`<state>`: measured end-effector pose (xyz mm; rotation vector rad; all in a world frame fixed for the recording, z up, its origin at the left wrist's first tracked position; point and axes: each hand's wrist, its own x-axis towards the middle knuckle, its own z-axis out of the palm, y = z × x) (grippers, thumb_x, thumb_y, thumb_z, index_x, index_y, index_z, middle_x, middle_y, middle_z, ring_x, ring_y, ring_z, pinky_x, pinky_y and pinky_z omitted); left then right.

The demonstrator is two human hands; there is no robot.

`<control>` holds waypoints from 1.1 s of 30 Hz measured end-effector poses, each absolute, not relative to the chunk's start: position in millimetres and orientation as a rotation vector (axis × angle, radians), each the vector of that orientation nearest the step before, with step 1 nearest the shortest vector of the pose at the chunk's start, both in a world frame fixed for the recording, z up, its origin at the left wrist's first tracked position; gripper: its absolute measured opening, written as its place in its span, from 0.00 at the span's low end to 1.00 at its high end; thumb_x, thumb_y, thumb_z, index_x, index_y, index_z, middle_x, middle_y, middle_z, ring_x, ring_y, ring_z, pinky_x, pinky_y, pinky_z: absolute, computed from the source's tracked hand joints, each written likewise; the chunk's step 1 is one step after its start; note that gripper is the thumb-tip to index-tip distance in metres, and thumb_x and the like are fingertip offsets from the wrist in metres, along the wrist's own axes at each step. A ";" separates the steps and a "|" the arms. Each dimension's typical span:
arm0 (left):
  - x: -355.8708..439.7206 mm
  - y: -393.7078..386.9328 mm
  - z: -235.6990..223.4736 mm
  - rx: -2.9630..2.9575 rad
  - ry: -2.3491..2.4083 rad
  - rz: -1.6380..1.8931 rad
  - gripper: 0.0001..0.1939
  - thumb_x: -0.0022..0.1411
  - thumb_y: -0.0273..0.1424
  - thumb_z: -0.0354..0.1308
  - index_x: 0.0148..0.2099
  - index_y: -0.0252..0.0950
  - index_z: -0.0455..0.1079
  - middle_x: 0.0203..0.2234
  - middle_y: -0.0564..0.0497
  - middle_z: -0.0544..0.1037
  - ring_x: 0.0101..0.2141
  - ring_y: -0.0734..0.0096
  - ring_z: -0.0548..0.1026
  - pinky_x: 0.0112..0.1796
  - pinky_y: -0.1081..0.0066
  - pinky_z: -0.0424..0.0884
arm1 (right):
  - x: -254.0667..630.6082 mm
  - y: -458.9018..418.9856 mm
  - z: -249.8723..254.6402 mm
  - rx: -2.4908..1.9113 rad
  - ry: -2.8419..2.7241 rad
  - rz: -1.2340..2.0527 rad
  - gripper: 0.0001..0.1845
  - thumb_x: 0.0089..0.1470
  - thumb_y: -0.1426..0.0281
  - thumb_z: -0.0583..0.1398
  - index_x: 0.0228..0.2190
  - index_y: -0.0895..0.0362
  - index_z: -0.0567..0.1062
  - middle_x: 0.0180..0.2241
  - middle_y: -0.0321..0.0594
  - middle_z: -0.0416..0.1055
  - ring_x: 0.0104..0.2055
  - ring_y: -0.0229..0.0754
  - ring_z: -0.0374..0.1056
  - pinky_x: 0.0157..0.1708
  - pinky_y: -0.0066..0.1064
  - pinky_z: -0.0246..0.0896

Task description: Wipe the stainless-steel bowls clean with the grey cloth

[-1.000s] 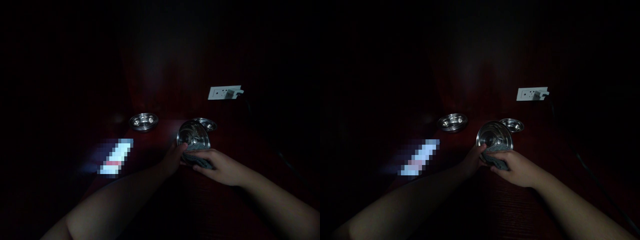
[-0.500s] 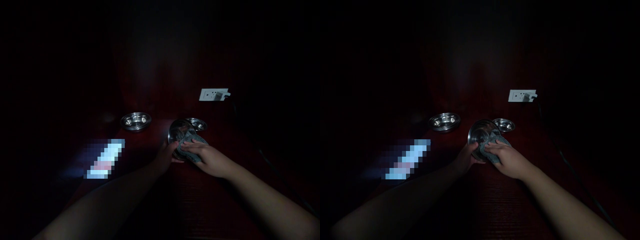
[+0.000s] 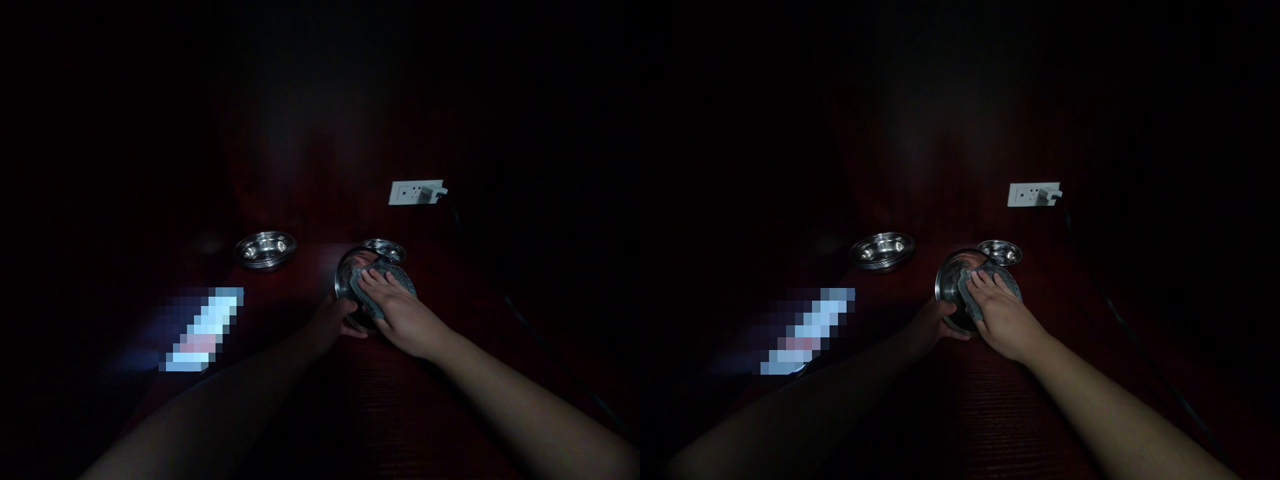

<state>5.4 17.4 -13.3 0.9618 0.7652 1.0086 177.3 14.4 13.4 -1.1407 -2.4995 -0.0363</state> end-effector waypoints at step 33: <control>2.3 -2.4 1.2 1.085 0.709 1.204 0.39 0.48 0.41 0.67 0.59 0.42 0.55 0.51 0.42 0.71 0.48 0.56 0.72 0.44 0.60 0.70 | 177.8 3.1 30.6 -0.628 -2.373 0.792 0.14 0.60 0.71 0.53 0.45 0.57 0.72 0.43 0.42 0.74 0.45 0.42 0.69 0.47 0.34 0.64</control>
